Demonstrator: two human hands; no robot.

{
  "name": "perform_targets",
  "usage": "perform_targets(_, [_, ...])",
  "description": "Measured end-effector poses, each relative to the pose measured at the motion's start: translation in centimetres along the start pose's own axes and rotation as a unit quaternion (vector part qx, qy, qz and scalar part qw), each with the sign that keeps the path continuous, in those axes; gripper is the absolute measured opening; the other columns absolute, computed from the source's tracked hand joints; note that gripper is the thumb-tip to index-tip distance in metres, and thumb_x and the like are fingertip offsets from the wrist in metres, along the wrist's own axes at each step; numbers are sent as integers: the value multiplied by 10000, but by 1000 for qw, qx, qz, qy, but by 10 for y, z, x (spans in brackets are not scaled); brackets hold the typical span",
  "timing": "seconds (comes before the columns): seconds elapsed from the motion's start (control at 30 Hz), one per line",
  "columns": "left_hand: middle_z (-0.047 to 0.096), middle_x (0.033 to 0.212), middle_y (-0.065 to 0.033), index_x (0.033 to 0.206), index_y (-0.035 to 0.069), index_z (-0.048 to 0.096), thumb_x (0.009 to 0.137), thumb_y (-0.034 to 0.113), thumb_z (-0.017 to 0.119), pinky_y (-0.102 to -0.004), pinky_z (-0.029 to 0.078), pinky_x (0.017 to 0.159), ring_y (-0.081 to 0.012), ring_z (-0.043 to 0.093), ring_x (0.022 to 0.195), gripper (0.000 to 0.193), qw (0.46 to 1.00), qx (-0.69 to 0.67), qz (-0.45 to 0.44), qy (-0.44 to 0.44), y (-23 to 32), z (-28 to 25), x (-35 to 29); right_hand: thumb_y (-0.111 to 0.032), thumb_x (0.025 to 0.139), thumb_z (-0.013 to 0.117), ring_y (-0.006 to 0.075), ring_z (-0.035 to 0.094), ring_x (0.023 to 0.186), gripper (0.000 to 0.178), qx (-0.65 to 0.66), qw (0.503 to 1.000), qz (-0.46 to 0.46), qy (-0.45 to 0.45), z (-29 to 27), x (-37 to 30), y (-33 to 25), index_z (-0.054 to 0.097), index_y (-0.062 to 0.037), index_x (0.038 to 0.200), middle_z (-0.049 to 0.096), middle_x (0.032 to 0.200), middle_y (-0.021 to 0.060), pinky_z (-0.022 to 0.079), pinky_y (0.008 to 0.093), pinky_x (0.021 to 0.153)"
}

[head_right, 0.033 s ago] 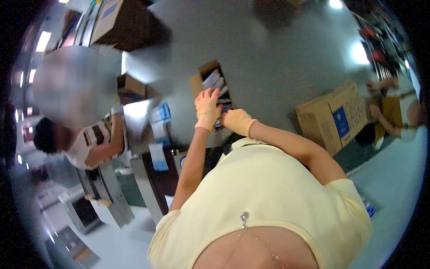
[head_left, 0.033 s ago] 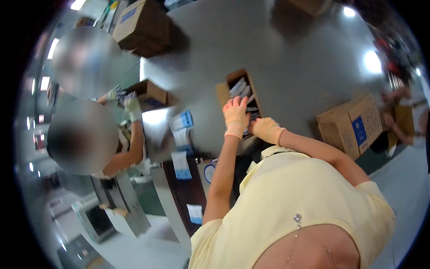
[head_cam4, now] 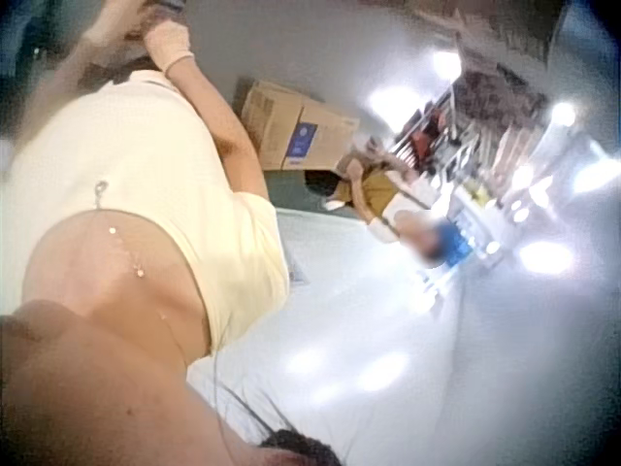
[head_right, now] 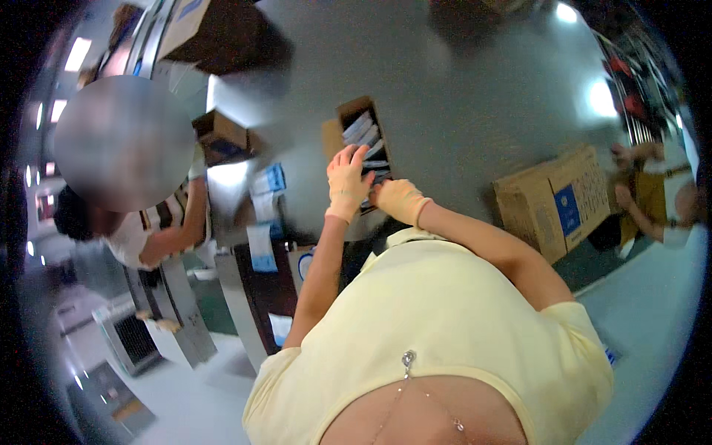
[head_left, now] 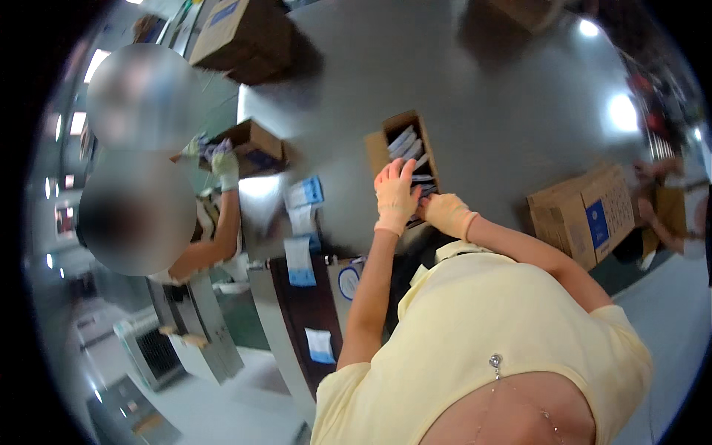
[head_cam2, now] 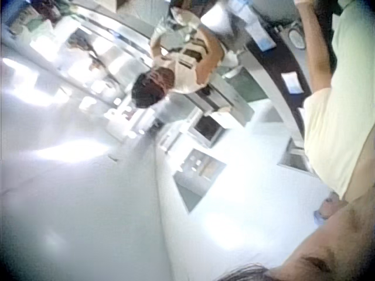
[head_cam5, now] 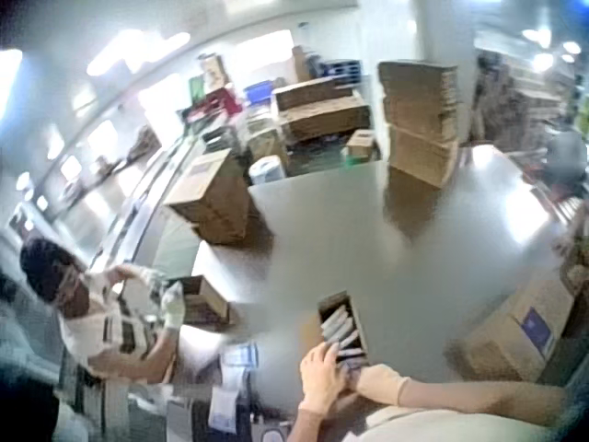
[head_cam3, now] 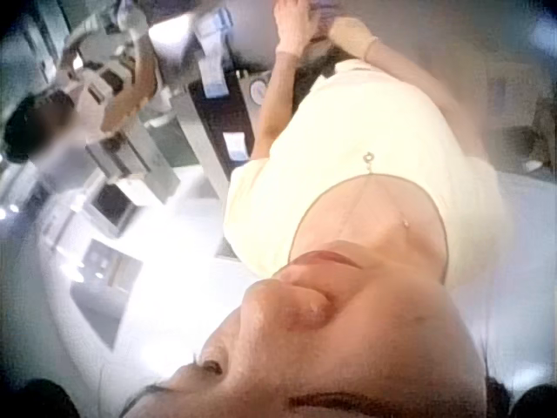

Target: The person repeatedly picks up small, individually wrapped items from a conveyor belt and places them into a cardboard box. The process involves filling the box with these items and then moving the filled box aside to start with a new one.

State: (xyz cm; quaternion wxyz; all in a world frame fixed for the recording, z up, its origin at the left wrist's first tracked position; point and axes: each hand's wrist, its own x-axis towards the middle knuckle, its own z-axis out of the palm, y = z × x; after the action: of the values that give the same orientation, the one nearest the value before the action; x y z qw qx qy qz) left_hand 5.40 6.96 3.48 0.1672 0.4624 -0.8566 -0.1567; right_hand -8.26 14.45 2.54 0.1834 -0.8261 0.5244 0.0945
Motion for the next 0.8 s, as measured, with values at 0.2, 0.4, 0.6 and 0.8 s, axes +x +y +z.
perform_targets(0.2, [545, 1222, -149, 1188, 88, 573, 738, 123, 683, -442, 378, 996, -348, 475, 1173, 464, 961, -23, -241, 133, -72, -63, -152, -220, 816, 651, 263, 578, 1034, 269, 49, 997, -17, -55, -46, -18, -11, 598, -93, 1048, 610, 1033, 92, 516, 395, 832])
perform_targets(0.4, [557, 1235, -105, 1220, 141, 552, 729, 194, 737, -427, 461, 920, -313, 523, 1136, 527, 829, 149, -539, -8, -165, -109, -288, -194, 811, 653, 290, 575, 1016, 346, 84, 996, -30, 17, -79, -21, 3, 567, -125, 1139, 604, 1062, 96, 489, 414, 848])
perform_targets(0.6, [506, 1303, -224, 1315, -5, 464, 751, 193, 746, -422, 388, 1018, -361, 492, 1200, 662, 896, -68, -430, 86, -233, -113, -210, -181, 797, 677, 276, 570, 1076, 379, -4, 995, -36, 94, -112, 31, 40, 561, -95, 1147, 583, 1160, 96, 491, 388, 891])
perform_targets(0.8, [540, 1262, -269, 1254, -125, 486, 682, 206, 828, -380, 419, 967, -306, 546, 1156, 744, 821, -231, -503, -140, -290, -98, -121, -215, 771, 730, 248, 546, 1121, 446, -101, 995, -18, 10, -119, 108, 48, 552, -56, 1148, 570, 1187, 90, 468, 375, 922])
